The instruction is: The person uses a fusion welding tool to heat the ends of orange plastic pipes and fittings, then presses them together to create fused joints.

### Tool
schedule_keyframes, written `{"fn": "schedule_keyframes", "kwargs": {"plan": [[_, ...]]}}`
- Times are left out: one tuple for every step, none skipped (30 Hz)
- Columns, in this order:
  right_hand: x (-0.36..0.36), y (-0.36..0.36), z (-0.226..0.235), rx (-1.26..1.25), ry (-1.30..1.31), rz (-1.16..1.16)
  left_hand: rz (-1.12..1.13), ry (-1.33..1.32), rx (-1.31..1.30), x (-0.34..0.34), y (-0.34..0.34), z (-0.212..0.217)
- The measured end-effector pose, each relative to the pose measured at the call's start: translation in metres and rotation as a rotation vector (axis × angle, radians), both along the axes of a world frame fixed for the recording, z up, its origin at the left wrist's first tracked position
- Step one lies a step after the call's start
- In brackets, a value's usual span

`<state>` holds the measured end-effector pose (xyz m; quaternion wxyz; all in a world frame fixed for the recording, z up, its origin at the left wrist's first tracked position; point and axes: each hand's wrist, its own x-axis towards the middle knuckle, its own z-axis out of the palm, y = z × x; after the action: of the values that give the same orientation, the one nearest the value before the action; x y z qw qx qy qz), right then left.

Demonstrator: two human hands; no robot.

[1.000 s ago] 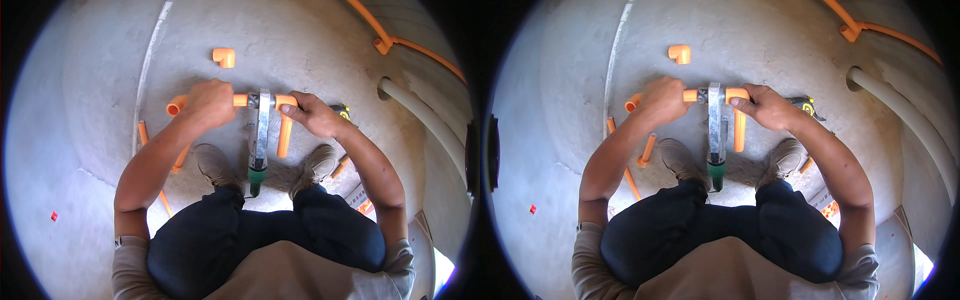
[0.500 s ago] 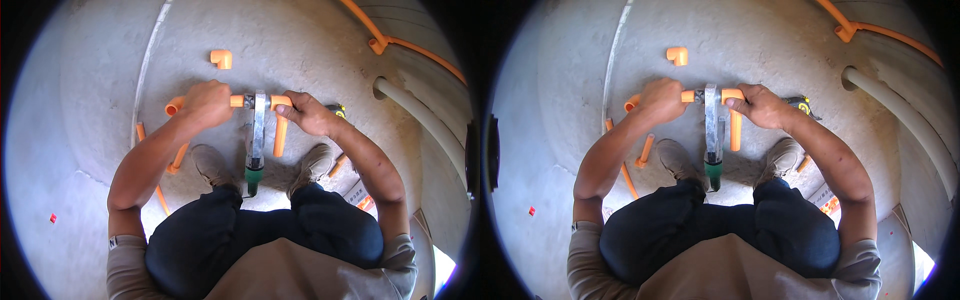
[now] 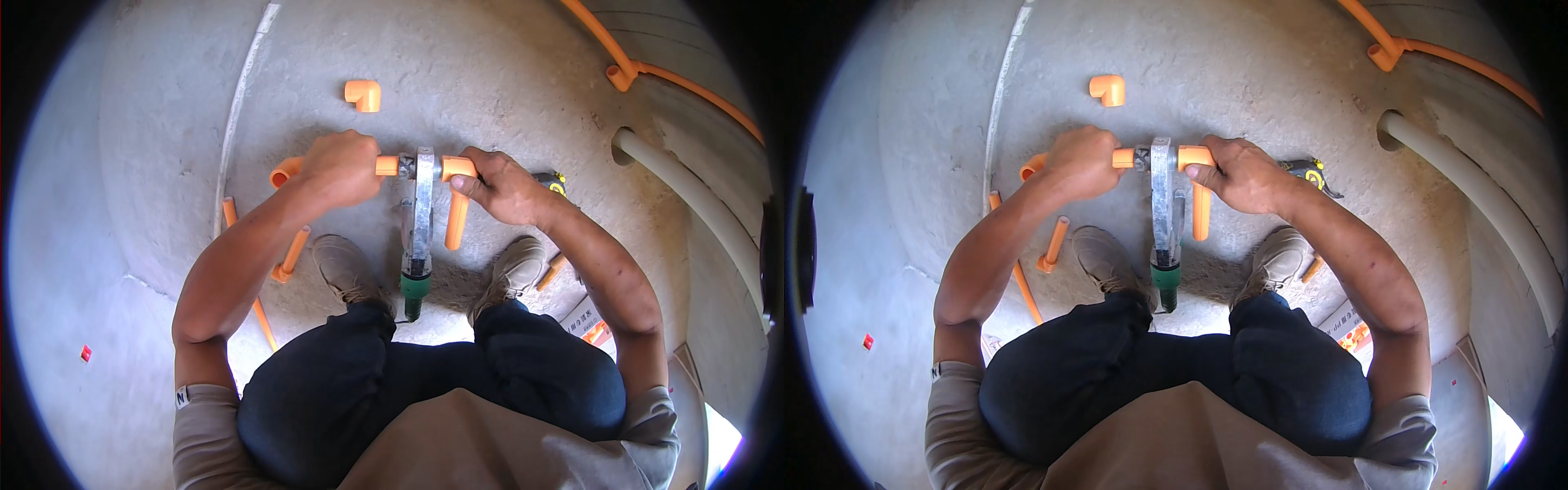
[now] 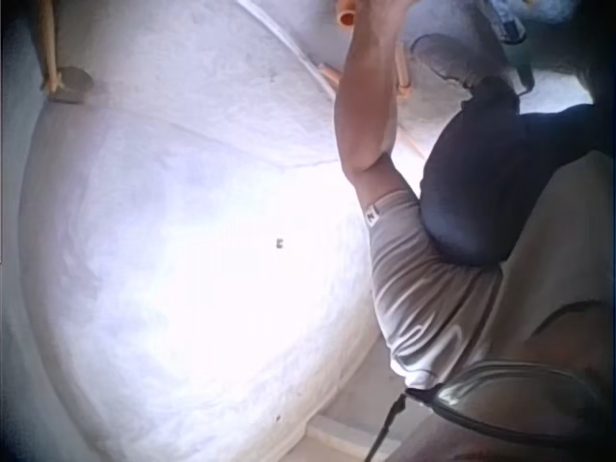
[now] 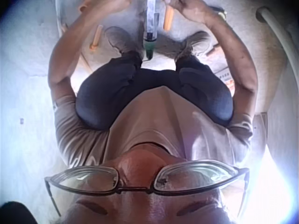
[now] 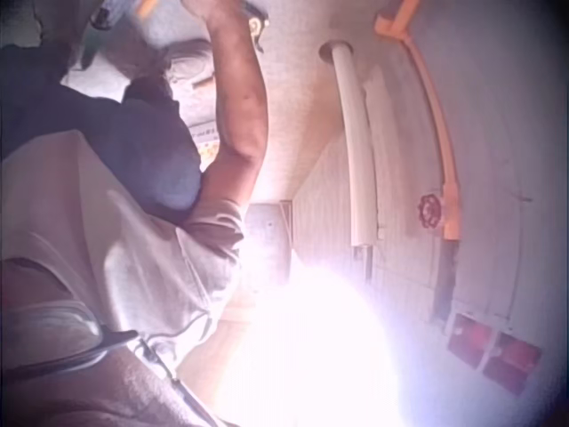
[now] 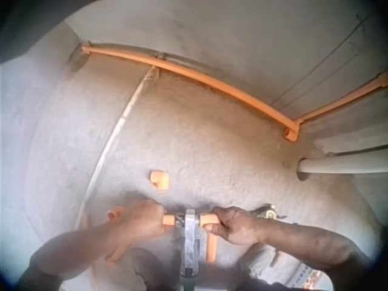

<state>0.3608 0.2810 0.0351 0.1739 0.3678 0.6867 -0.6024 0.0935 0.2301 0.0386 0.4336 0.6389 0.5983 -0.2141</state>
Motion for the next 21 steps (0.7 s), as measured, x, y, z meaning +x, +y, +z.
{"fn": "schedule_keyframes", "kwargs": {"plan": [[0.0, 0.0, -0.001, 0.015, 0.006, 0.012, -0.001, 0.002, -0.002, 0.0, 0.0, -0.001], [0.0, 0.0, -0.001, 0.015, 0.005, 0.012, -0.002, 0.003, -0.004, 0.001, 0.0, -0.001], [0.0, 0.0, 0.0, 0.021, 0.008, 0.014, -0.002, 0.003, -0.005, 0.001, 0.0, -0.001], [0.0, 0.0, 0.0, 0.027, 0.012, 0.016, -0.001, 0.003, 0.016, 0.001, -0.001, -0.001], [0.0, 0.001, 0.0, 0.027, 0.011, 0.016, 0.001, 0.004, 0.037, 0.001, -0.002, -0.001], [0.0, 0.001, 0.0, 0.003, 0.007, 0.007, 0.0, 0.003, 0.037, 0.002, -0.002, 0.0], [0.0, 0.002, 0.0, -0.02, 0.003, -0.001, -0.03, 0.011, 0.041, 0.002, -0.002, 0.001], [0.0, 0.002, 0.0, -0.02, 0.002, -0.002, -0.061, 0.018, 0.045, 0.003, -0.002, 0.002], [-0.001, 0.002, 0.001, -0.027, 0.006, -0.002, -0.06, 0.02, 0.045, 0.002, -0.005, 0.0], [-0.002, 0.002, 0.001, -0.035, 0.01, -0.002, -0.029, 0.013, 0.104, 0.001, -0.01, -0.004], [-0.002, 0.002, 0.001, -0.035, 0.011, -0.001, 0.003, 0.008, 0.163, 0.001, -0.013, -0.006], [-0.001, 0.001, 0.0, -0.042, 0.022, -0.014, 0.003, 0.007, 0.163, 0.001, -0.013, -0.006], [0.0, 0.001, -0.001, -0.049, 0.032, -0.027, 0.007, 0.005, 0.173, 0.002, -0.013, -0.005], [0.0, 0.001, -0.001, -0.049, 0.032, -0.027, 0.011, 0.004, 0.183, 0.003, -0.013, -0.005], [0.0, 0.001, -0.001, -0.057, 0.029, -0.023, 0.011, 0.005, 0.183, 0.003, -0.012, -0.004], [-0.001, 0.002, -0.001, -0.065, 0.026, -0.02, -0.009, 0.029, 0.152, 0.004, -0.012, -0.003], [-0.002, 0.002, -0.001, -0.065, 0.028, -0.019, -0.029, 0.053, 0.122, 0.004, -0.011, -0.002], [-0.002, 0.003, 0.0, -0.068, 0.022, -0.015, -0.028, 0.053, 0.122, 0.004, -0.011, -0.002], [-0.002, 0.003, 0.001, -0.071, 0.015, -0.011, -0.031, 0.054, 0.129, 0.004, -0.011, -0.002], [-0.002, 0.004, 0.0, -0.07, 0.015, -0.01, -0.034, 0.054, 0.136, 0.005, -0.011, -0.002], [-0.001, 0.004, -0.001, -0.067, 0.017, -0.008, -0.034, 0.053, 0.135, 0.005, -0.012, -0.003]]}}
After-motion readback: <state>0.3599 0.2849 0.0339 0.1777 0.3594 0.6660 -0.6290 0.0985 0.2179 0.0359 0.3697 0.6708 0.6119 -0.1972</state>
